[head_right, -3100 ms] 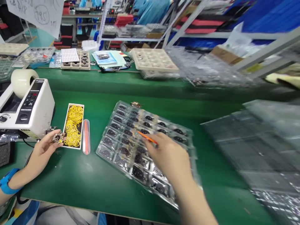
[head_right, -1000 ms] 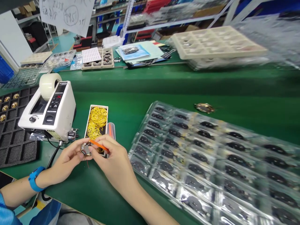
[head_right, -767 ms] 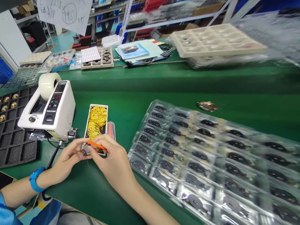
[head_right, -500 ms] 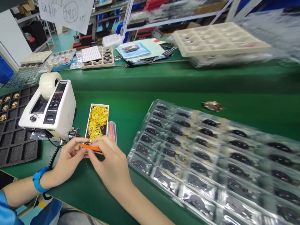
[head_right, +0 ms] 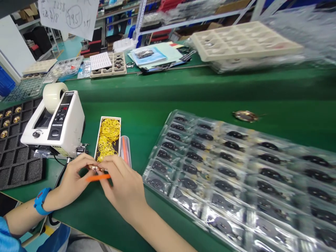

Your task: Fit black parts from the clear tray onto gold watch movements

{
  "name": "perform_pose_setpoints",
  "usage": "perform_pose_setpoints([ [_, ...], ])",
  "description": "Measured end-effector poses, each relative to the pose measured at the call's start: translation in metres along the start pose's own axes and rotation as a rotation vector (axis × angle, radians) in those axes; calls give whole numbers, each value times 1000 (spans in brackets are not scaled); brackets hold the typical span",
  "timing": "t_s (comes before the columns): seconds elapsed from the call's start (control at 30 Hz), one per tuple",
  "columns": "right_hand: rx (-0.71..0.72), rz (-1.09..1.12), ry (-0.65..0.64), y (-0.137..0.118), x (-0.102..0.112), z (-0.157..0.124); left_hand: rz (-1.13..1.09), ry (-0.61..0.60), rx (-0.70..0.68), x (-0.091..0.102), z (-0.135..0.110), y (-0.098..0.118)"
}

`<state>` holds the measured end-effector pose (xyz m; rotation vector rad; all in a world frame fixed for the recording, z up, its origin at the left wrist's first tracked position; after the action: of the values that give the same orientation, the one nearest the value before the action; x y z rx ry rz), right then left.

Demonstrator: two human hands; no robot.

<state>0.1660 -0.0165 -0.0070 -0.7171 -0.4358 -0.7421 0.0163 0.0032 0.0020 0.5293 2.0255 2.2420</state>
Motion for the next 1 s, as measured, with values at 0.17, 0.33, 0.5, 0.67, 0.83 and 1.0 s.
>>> perform_pose_setpoints([
  [0.17,364,-217,165,-11,9,-13,-121,90,125,6,6,1],
  [0.33,312,-391,163,-8,5,-7,-452,32,378,-1,4,-5],
  [0.5,218,-276,115,0,2,-1,-540,-15,392,-4,-2,-3],
  [0.67,248,-232,74,3,1,-4,-463,5,343,-8,-8,1],
  [0.83,300,-244,76,5,2,-5,-367,39,246,-12,-12,-2],
  [1.0,358,-240,84,6,0,-7,-279,66,188,-13,-15,-6],
])
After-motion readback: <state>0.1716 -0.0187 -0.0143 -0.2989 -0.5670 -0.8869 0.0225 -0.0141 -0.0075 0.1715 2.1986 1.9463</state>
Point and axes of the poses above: each hand's wrist, its own z-axis towards the middle knuckle, its own x-axis out of the back of the hand, y = z × x, the point moved 1 cm from there along z, towards the middle knuckle, and after that the axes turned 7 degrees about -z, right-handed, at the moved point
